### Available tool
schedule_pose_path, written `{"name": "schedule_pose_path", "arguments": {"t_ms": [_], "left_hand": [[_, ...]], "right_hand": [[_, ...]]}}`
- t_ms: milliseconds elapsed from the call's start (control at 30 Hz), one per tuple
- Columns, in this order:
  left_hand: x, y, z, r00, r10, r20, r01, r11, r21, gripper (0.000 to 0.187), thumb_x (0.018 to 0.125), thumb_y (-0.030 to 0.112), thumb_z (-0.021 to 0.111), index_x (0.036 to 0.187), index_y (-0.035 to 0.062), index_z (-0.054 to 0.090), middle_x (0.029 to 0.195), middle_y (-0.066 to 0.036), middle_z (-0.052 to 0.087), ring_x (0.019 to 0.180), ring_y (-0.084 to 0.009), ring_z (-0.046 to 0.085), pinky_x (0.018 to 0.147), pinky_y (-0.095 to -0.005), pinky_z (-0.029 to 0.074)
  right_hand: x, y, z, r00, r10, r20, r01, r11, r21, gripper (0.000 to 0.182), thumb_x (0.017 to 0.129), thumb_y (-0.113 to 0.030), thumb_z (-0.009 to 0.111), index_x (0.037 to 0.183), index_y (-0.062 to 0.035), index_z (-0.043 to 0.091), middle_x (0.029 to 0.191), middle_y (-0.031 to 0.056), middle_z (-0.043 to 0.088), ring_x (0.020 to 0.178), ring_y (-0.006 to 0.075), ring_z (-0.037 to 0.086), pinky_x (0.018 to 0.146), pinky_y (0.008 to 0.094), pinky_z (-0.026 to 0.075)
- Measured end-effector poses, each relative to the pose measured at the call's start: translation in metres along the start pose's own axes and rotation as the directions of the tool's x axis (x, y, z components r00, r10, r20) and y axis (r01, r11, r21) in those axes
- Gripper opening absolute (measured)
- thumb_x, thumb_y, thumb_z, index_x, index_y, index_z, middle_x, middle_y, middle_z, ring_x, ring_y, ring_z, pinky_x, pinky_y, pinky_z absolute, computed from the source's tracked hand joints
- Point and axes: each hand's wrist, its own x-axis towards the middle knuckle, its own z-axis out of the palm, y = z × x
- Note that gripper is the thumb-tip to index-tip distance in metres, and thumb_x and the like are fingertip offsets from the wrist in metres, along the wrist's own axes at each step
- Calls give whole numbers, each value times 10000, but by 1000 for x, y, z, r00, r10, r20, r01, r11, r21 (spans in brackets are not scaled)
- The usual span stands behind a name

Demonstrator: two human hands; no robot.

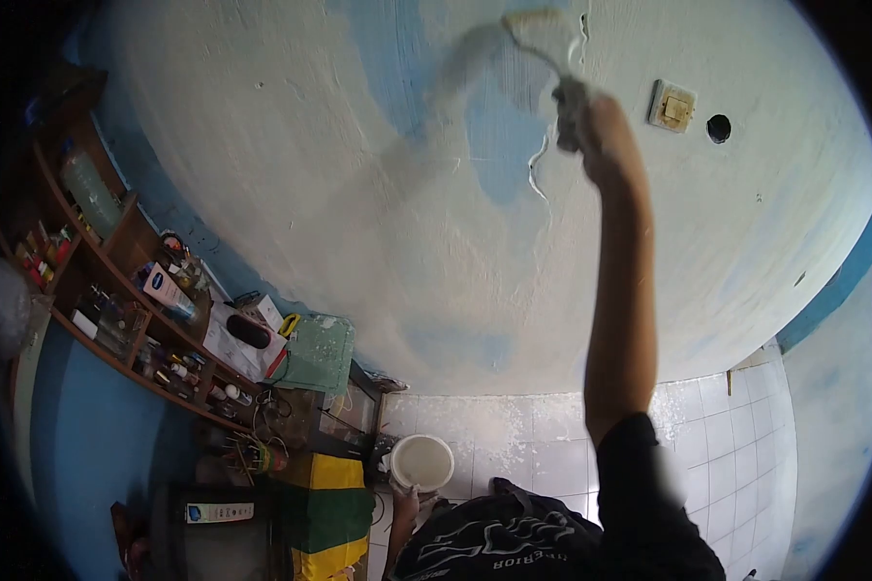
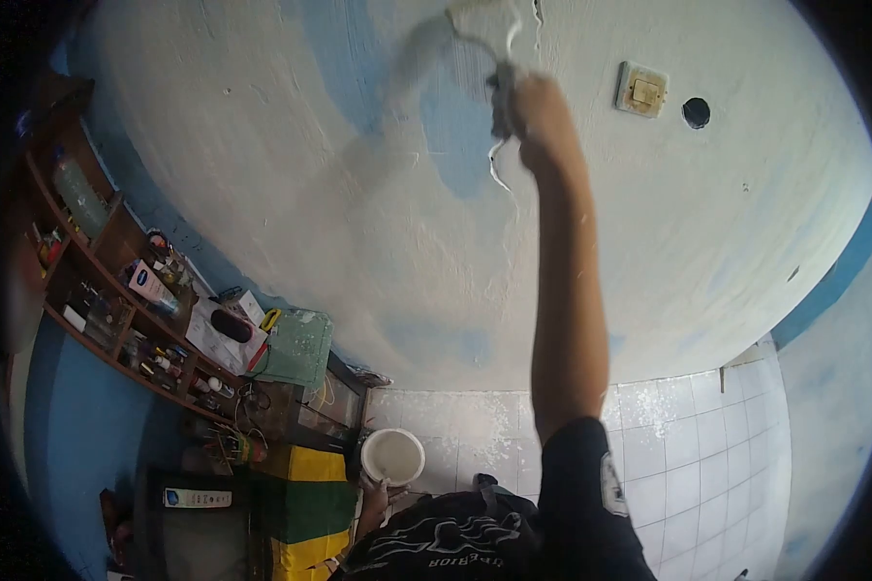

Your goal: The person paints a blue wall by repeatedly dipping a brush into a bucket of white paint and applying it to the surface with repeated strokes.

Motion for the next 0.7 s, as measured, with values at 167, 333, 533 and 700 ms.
{"name": "schedule_pose_path", "arguments": {"t_ms": [167, 333, 533, 700], "left_hand": [[-10, 3, 2, 1000, 2, -11, -2, 1000, 13, 630, 870, -19, 348, 1324, 227, -13, 1173, -264, 419, 793, -355, 623, 638, -418, 563], [-20, 7, 5, 995, -60, -80, 61, 998, 4, 613, 878, 1, 345, 1319, 208, -27, 1115, -261, 466, 783, -342, 628, 630, -403, 564], [-16, 1, 3, 996, -37, -83, 36, 999, -16, 638, 881, 14, 358, 1323, 236, -45, 1115, -259, 465, 769, -336, 630, 616, -400, 561], [-16, 3, 3, 997, -32, -72, 33, 999, 21, 663, 876, 0, 369, 1325, 259, -44, 1139, -250, 448, 763, -343, 629, 624, -415, 557]], "right_hand": [[32, -35, -3, 998, -30, 49, 46, 919, -392, 290, 884, -183, 397, 923, 66, 541, 731, 110, 531, 539, 183, 492, 517, 320, 433], [3, 76, -43, 903, -322, 284, 369, 245, -896, 253, 863, -206, 423, 868, 31, 512, 793, 282, 553, 734, 424, 551, 644, 490, 450], [-107, 167, -92, 987, 158, -15, -63, 302, -951, 279, 895, -283, 384, 891, -23, 485, 681, 271, 561, 682, 435, 561, 594, 530, 429], [-155, 205, -117, 974, 202, -99, -157, 294, -943, 272, 882, -256, 412, 792, -16, 502, 676, 260, 557, 681, 435, 554, 602, 514, 423]]}}
